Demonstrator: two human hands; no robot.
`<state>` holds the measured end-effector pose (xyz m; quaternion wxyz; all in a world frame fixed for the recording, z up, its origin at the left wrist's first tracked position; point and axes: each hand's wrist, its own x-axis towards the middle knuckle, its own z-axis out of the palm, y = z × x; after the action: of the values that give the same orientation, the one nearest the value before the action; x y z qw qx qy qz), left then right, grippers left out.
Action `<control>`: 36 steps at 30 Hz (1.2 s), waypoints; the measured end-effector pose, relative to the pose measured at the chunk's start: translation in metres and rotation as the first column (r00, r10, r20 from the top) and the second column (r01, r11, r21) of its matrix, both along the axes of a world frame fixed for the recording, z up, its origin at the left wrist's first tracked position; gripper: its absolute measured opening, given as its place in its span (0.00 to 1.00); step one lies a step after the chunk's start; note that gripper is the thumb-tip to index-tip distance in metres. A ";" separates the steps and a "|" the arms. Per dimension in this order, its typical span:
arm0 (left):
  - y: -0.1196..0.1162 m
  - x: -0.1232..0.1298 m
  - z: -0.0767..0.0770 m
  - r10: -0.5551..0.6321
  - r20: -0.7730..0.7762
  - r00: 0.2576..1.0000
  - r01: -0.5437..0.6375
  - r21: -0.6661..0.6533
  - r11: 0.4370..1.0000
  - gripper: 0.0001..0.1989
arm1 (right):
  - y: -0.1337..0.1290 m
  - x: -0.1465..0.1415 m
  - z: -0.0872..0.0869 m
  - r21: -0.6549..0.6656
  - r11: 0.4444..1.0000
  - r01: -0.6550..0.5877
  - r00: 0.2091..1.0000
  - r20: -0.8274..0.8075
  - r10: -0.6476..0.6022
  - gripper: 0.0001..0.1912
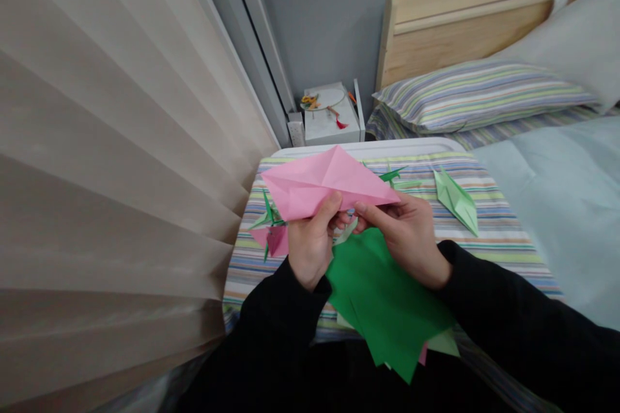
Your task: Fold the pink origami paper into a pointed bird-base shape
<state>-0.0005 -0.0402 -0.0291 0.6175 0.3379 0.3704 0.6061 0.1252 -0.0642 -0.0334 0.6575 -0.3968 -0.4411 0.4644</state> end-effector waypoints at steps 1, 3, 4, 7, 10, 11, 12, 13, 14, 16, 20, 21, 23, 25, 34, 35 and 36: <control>0.000 0.000 0.000 0.012 -0.006 1.000 -0.012 0.002 1.000 0.20 | 0.000 0.000 0.000 -0.002 1.000 0.007 1.000 -0.002 -0.007 0.09; 0.001 0.000 0.001 0.049 -0.011 0.999 -0.049 0.004 0.999 0.19 | 0.001 0.000 -0.001 -0.008 1.000 0.025 1.000 -0.017 -0.025 0.09; 0.001 0.000 0.001 0.066 -0.009 0.998 -0.066 0.007 0.998 0.18 | 0.002 0.001 -0.001 -0.015 0.999 0.036 0.999 -0.027 -0.037 0.09; 0.001 0.000 0.001 0.091 -0.003 0.996 -0.091 0.017 0.996 0.16 | 0.004 0.002 -0.003 -0.041 0.998 0.045 0.998 -0.052 -0.047 0.10; 0.002 0.000 0.000 0.100 -0.013 0.995 -0.099 0.021 0.995 0.15 | 0.006 0.002 -0.006 -0.056 0.998 0.037 0.995 -0.092 -0.042 0.13; 0.002 0.000 0.000 0.101 -0.019 0.995 -0.100 0.025 0.995 0.15 | 0.006 0.002 -0.006 -0.061 0.997 0.037 0.994 -0.100 -0.043 0.13; 0.002 0.000 -0.001 0.100 -0.026 0.995 -0.100 0.032 0.995 0.14 | 0.005 0.002 -0.007 -0.062 0.997 0.038 0.994 -0.099 -0.045 0.14; 0.002 0.000 -0.001 0.098 -0.031 0.995 -0.097 0.039 0.995 0.14 | 0.005 0.002 -0.007 -0.058 0.998 0.038 0.995 -0.087 -0.043 0.14; 0.002 -0.001 -0.002 0.095 -0.035 0.995 -0.094 0.047 0.994 0.14 | 0.005 0.002 -0.007 -0.049 0.998 0.038 0.997 -0.068 -0.041 0.14; 0.003 -0.002 -0.003 0.100 -0.037 0.994 -0.098 0.066 0.993 0.14 | 0.003 0.002 -0.006 -0.024 0.999 0.036 0.999 -0.029 -0.037 0.14; 0.002 -0.004 -0.003 0.133 -0.064 0.989 -0.126 0.108 0.986 0.15 | 0.002 0.003 -0.002 -0.017 0.999 0.036 0.999 -0.026 -0.037 0.11; 0.001 -0.004 -0.004 0.138 -0.070 0.988 -0.129 0.116 0.985 0.15 | 0.003 0.003 -0.002 -0.022 0.999 0.038 0.998 -0.039 -0.039 0.11; 0.000 -0.005 -0.006 0.141 -0.078 0.987 -0.131 0.122 0.984 0.15 | 0.003 0.003 0.000 -0.031 0.998 0.047 0.997 -0.055 -0.049 0.11; 0.000 -0.007 -0.010 0.116 -0.104 0.988 -0.104 0.113 0.988 0.14 | 0.003 0.003 0.001 -0.034 0.998 0.054 0.997 -0.046 -0.055 0.12; -0.001 -0.011 -0.018 -0.012 -0.220 0.975 0.024 0.052 0.998 0.12 | 0.003 0.004 0.001 -0.021 1.000 -0.022 0.998 -0.067 0.020 0.12; -0.001 -0.010 -0.016 -0.008 -0.204 0.979 0.018 0.049 0.999 0.12 | 0.003 0.004 0.001 -0.016 0.999 -0.031 0.997 -0.075 0.029 0.12; -0.001 -0.009 -0.015 -0.005 -0.191 0.982 0.014 0.048 0.999 0.12 | 0.003 0.004 0.001 -0.013 0.999 -0.037 0.996 -0.079 0.035 0.12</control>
<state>-0.0098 -0.0415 -0.0442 0.5737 0.4110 0.4113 0.5768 0.1297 -0.0607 -0.0329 0.6629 -0.3750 -0.4186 0.4946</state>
